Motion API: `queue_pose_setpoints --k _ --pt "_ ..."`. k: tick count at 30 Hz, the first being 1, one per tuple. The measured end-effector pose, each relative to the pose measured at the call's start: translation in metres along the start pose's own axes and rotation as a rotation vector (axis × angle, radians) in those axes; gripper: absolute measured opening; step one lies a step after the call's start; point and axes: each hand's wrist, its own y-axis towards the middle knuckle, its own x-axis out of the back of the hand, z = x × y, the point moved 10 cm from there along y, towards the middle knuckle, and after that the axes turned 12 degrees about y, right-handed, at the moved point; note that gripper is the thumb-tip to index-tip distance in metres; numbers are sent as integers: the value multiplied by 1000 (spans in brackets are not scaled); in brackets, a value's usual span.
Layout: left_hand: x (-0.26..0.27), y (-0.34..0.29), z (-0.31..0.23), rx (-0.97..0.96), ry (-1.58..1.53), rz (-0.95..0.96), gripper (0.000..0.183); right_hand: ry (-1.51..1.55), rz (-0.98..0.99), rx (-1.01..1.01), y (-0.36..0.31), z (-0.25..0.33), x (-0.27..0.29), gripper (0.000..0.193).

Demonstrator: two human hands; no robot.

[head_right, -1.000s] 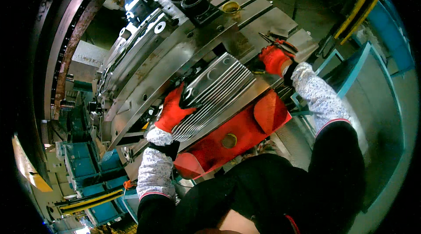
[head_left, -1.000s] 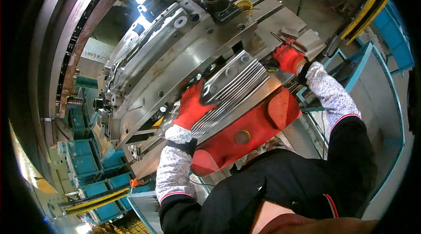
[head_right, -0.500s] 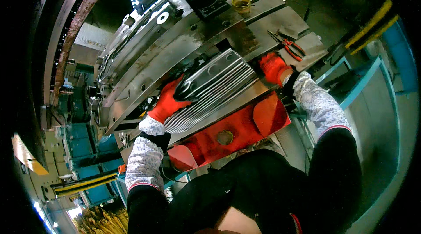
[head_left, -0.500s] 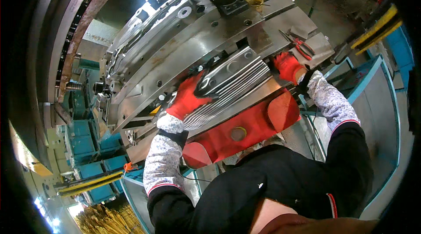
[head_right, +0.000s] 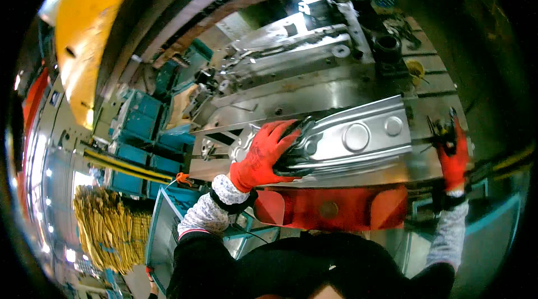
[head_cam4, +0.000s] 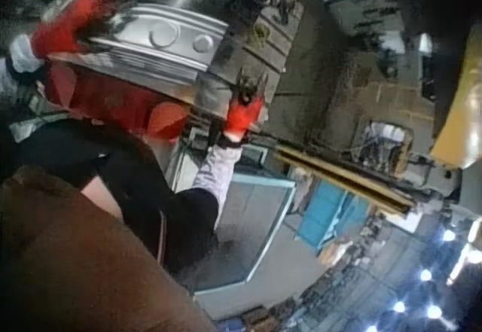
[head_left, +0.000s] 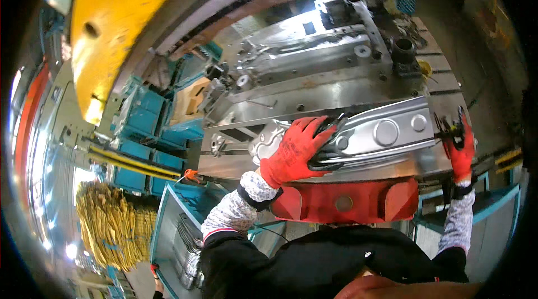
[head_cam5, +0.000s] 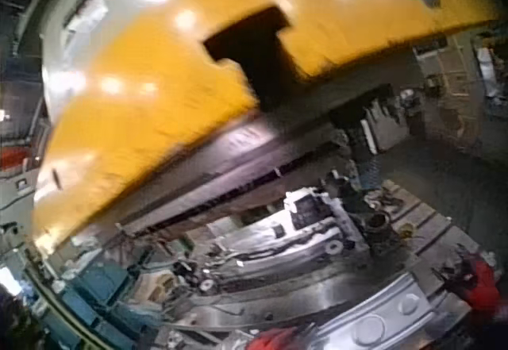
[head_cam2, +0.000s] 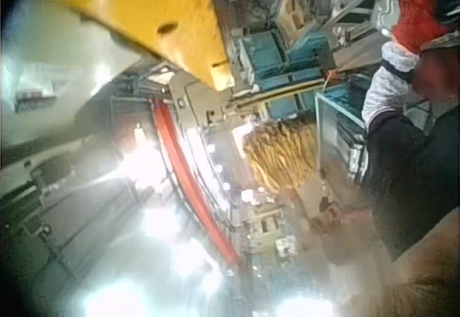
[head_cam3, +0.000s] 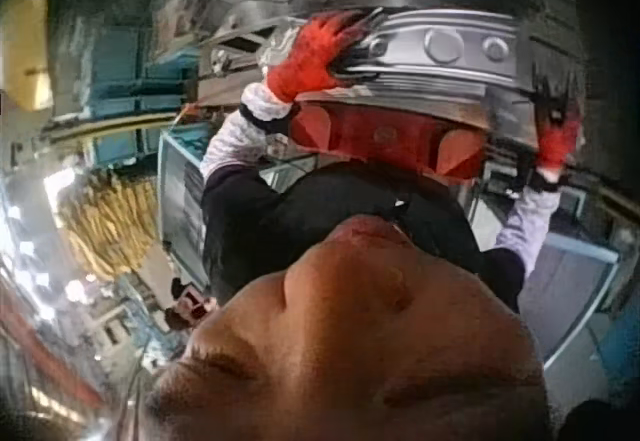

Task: Operating a large industrial metal press to stamp and form sheet metal parts.

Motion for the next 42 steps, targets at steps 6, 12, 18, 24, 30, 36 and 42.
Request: queue_pose_setpoints --k 6,12,18,24,30,36,42 --pt "56 24 35 -51 358 -155 79 -72 -225 -236 -64 -94 31 59" --pt "33 68 112 -102 413 -185 80 -11 93 -438 -120 -151 17 48" --pt "6 103 168 -124 466 -148 85 -514 374 -442 -149 -113 -20 47" --pt "-22 114 206 -111 427 -53 86 -461 365 -584 -146 -68 -45 55" --pt "-26 117 215 -110 336 -7 78 -612 332 -664 -168 -88 -36 58" --pt "-34 120 220 -59 397 29 78 -344 268 -570 -178 -115 -31 55" --pt "-28 121 211 -158 491 -45 77 304 87 -583 -201 -160 -17 56"
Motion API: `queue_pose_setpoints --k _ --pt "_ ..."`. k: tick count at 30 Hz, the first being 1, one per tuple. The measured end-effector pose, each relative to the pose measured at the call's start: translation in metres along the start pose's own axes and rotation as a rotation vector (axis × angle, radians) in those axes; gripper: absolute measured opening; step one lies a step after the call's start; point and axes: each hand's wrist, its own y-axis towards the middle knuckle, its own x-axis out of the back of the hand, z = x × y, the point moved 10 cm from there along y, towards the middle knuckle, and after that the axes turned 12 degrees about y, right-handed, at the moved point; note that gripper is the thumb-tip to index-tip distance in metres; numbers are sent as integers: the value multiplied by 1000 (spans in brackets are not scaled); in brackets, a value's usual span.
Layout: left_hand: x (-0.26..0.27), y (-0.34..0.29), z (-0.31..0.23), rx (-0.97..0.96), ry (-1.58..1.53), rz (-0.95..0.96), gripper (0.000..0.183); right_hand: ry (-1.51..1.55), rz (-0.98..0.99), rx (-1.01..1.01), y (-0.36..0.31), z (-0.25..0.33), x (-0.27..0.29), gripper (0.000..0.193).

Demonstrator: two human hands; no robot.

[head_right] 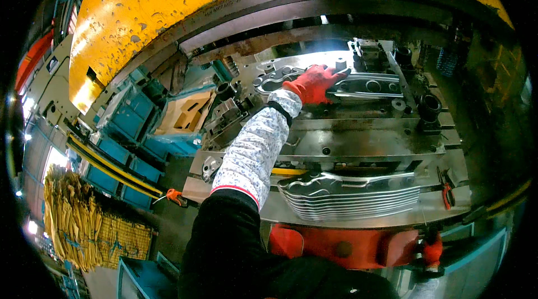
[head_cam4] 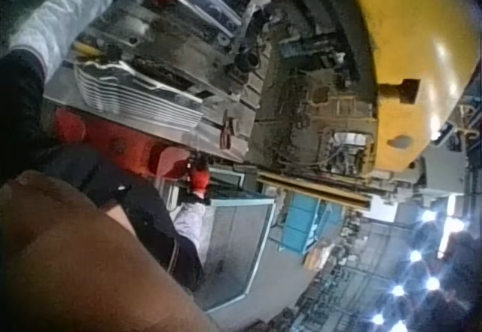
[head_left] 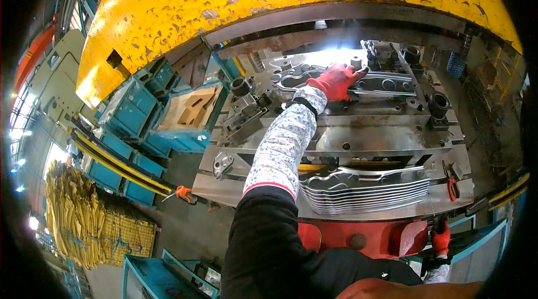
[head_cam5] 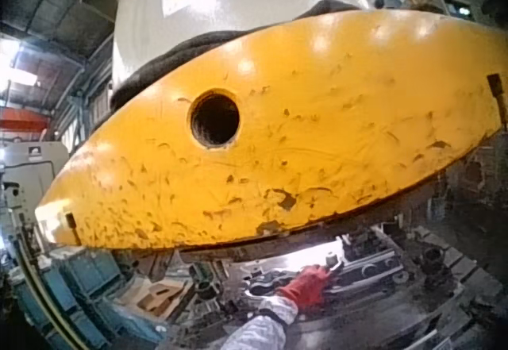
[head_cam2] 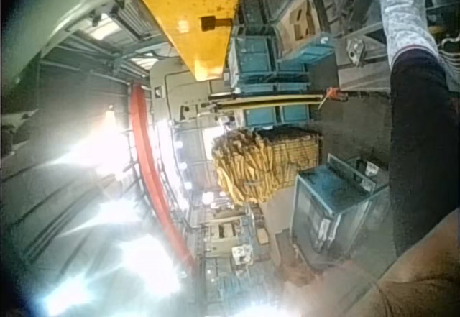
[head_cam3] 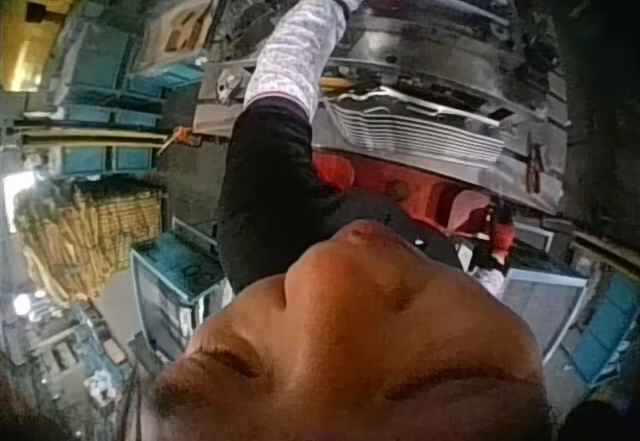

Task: Operating a large industrial metal press to stamp and form sheet metal parts.

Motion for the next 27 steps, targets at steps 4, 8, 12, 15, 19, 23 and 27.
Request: queue_pose_setpoints --k 4,8,12,15,19,23,27 --pt "-12 3 10 69 -109 25 75 -388 15 52 -1 -10 16 55" --pt "-19 -4 13 181 -121 32 74 -324 11 25 -6 13 -5 50" --pt "-23 -4 6 193 -159 44 73 -303 -17 75 -18 11 2 47" --pt "-26 -1 10 171 -202 -48 73 -227 -79 -2 -18 37 -22 42" --pt "-33 -2 4 228 -180 122 72 -103 -260 100 -11 35 -3 47" --pt "43 -34 -36 98 -67 -250 76 241 -419 126 -48 85 19 48" --pt "94 -152 -59 410 -460 -463 60 182 -664 45 -109 58 67 50"
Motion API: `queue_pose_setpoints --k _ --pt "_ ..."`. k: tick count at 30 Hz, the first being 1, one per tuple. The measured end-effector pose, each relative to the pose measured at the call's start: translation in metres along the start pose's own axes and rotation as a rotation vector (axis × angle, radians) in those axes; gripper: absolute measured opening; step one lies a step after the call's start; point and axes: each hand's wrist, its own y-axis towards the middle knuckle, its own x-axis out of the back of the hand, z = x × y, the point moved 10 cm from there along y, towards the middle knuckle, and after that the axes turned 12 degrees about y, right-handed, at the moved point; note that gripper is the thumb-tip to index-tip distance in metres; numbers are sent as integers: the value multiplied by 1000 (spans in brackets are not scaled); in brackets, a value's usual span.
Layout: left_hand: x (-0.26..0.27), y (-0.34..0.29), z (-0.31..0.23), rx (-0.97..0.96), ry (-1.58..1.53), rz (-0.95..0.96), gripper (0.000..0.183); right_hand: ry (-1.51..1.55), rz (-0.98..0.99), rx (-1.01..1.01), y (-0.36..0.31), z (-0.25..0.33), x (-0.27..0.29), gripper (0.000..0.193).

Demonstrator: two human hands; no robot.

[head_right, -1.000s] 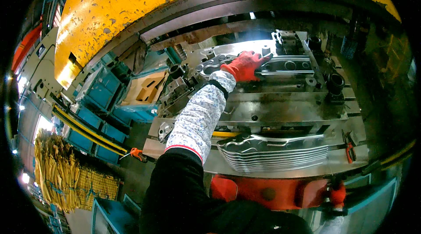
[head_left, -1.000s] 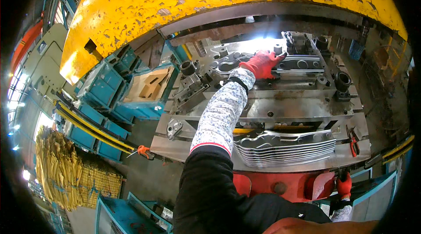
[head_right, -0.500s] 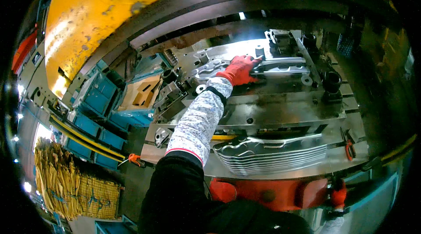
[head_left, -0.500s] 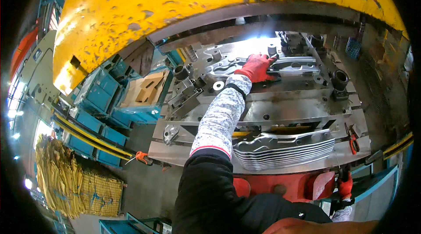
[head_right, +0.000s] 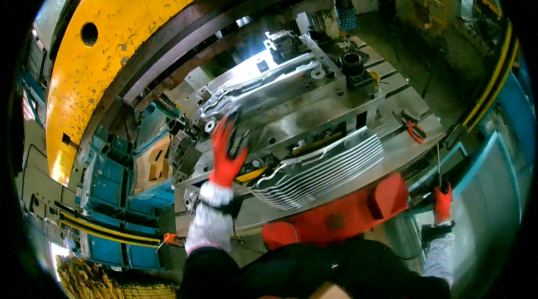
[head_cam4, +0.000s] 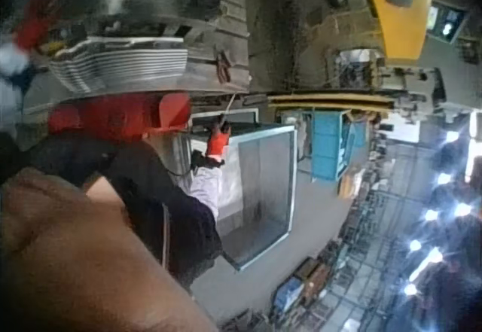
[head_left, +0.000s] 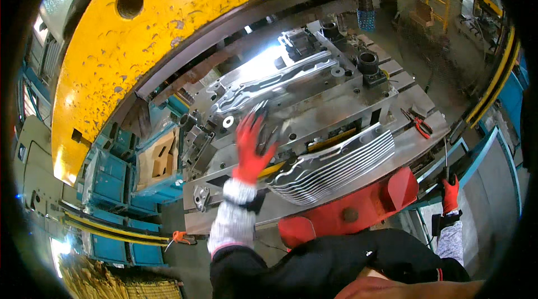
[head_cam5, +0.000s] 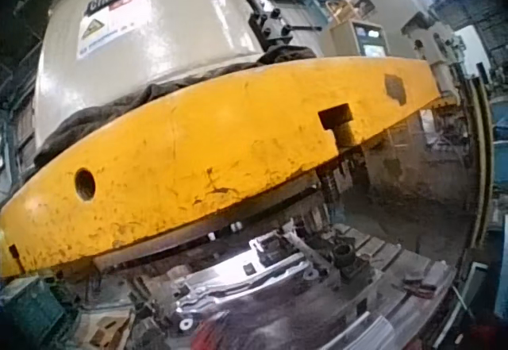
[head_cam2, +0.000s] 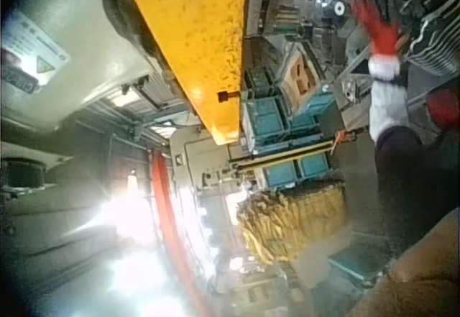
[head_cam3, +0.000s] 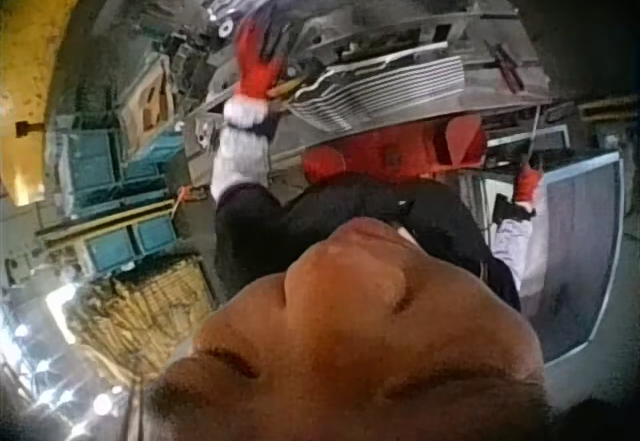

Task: Operating a large industrial metal press to stamp and form sheet metal parts.

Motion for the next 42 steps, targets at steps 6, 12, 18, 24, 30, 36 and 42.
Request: queue_pose_setpoints --k 6,12,18,24,30,36,42 --pt "53 -365 78 1272 -482 -419 37 27 -39 -273 -19 -169 40 30" --pt "-69 -511 -56 1608 -1065 501 54 -129 682 -488 -41 -166 -92 27" --pt "-99 -505 -59 1855 -897 529 50 -232 695 -612 -24 -165 -95 26" --pt "-104 -513 -37 1536 -665 494 43 -282 728 -605 -13 -182 -100 26" --pt "-101 -517 -42 1838 -794 451 39 -289 741 -602 -8 -189 -100 27" --pt "-108 -517 -38 1822 -861 442 35 -290 730 -577 -3 -192 -97 30" --pt "-102 -516 -42 1812 -857 430 35 -277 706 -494 -1 -200 -94 34"
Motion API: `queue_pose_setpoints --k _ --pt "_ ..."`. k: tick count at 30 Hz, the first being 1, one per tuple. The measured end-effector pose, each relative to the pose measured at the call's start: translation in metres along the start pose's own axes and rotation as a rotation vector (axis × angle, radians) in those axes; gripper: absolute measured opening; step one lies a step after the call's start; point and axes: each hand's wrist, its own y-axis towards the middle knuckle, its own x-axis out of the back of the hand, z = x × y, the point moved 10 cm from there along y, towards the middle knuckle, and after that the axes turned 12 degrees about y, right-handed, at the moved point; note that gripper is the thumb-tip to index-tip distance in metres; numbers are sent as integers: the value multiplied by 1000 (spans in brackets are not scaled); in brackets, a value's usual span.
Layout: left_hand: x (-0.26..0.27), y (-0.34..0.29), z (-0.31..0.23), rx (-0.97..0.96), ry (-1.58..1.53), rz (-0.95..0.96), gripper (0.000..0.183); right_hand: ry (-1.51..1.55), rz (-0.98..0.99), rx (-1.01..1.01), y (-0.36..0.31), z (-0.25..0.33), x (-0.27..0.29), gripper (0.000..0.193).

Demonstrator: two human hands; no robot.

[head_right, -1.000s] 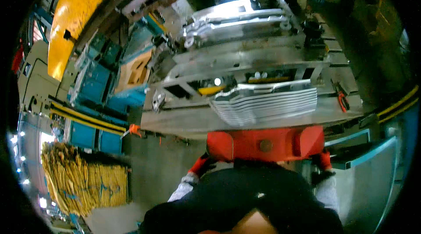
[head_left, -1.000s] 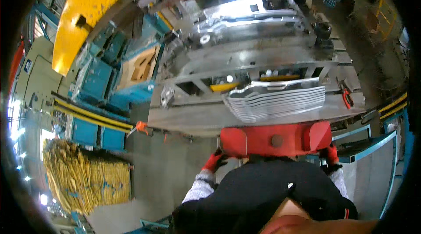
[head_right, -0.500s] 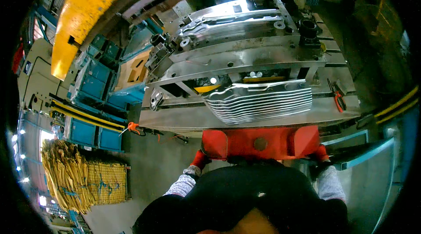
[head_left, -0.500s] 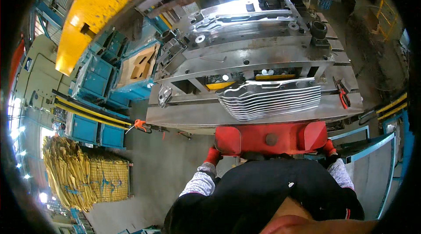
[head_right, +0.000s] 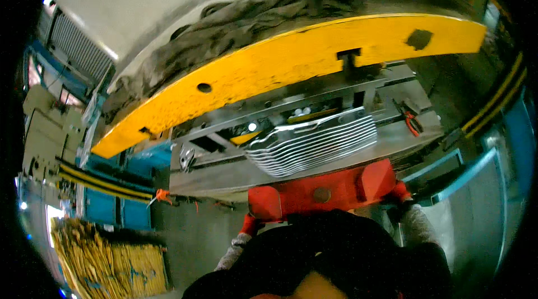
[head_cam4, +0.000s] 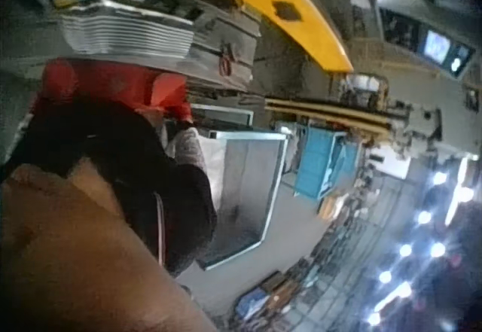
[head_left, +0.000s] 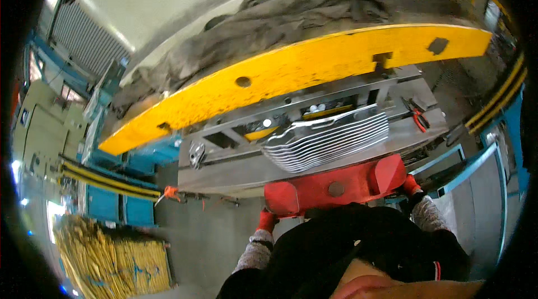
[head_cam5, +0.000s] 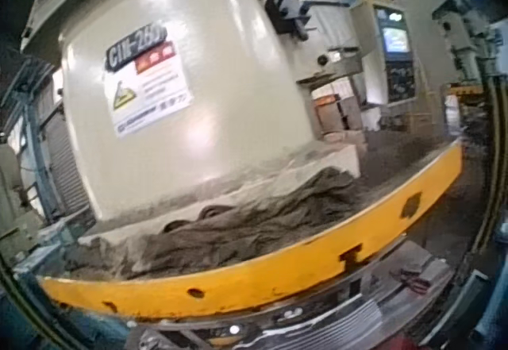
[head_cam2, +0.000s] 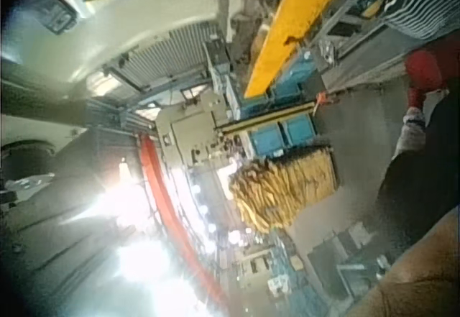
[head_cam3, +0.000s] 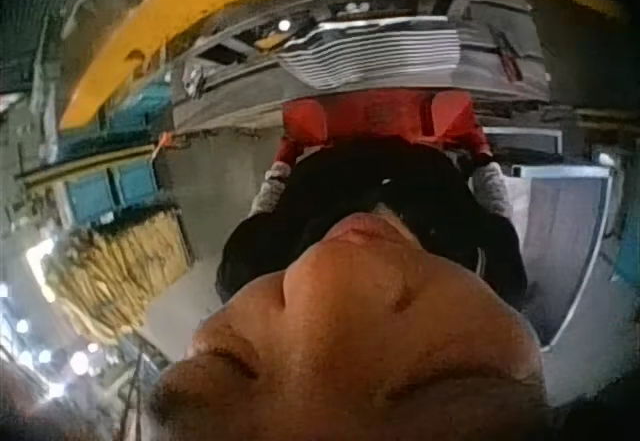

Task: Operating a large industrial metal press to stamp and form sheet metal parts.

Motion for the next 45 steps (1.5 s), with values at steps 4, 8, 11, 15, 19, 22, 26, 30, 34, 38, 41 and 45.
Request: queue_pose_setpoints --k 4,8,11,15,19,22,26,30,34,38,41,45 --pt "2 -1 -11 -186 176 80 37 70 -90 198 -2 2 18 37" --pt "116 -20 -74 -533 412 -248 39 257 -362 258 -107 132 -11 50" --pt "105 -80 -257 -816 101 -234 37 -112 -183 709 -142 277 -75 55" --pt "41 -118 -442 -1289 486 -234 54 -587 -26 1130 -141 405 -205 65" --pt "-59 -112 -553 -1696 1153 -547 67 -724 -111 1094 -85 458 -265 61" --pt "-110 -71 -594 -1636 1347 -521 74 -914 -172 940 -59 467 -283 59" --pt "-157 -32 -615 -1620 1538 -438 77 -938 -242 919 -55 459 -283 63" --pt "-176 -16 -623 -1632 1543 -331 79 -843 -330 953 -61 451 -278 62" --pt "-176 -6 -627 -1612 1512 -230 81 -817 -387 978 -62 450 -282 62" --pt "-152 -49 -649 -1788 1246 -221 79 -899 -448 1054 -55 453 -295 63" --pt "-107 -91 -653 -2057 1149 -421 75 -919 -420 1010 -50 458 -315 68" --pt "-97 -151 -602 -2089 1138 -380 81 -752 -386 1221 -41 442 -269 67"
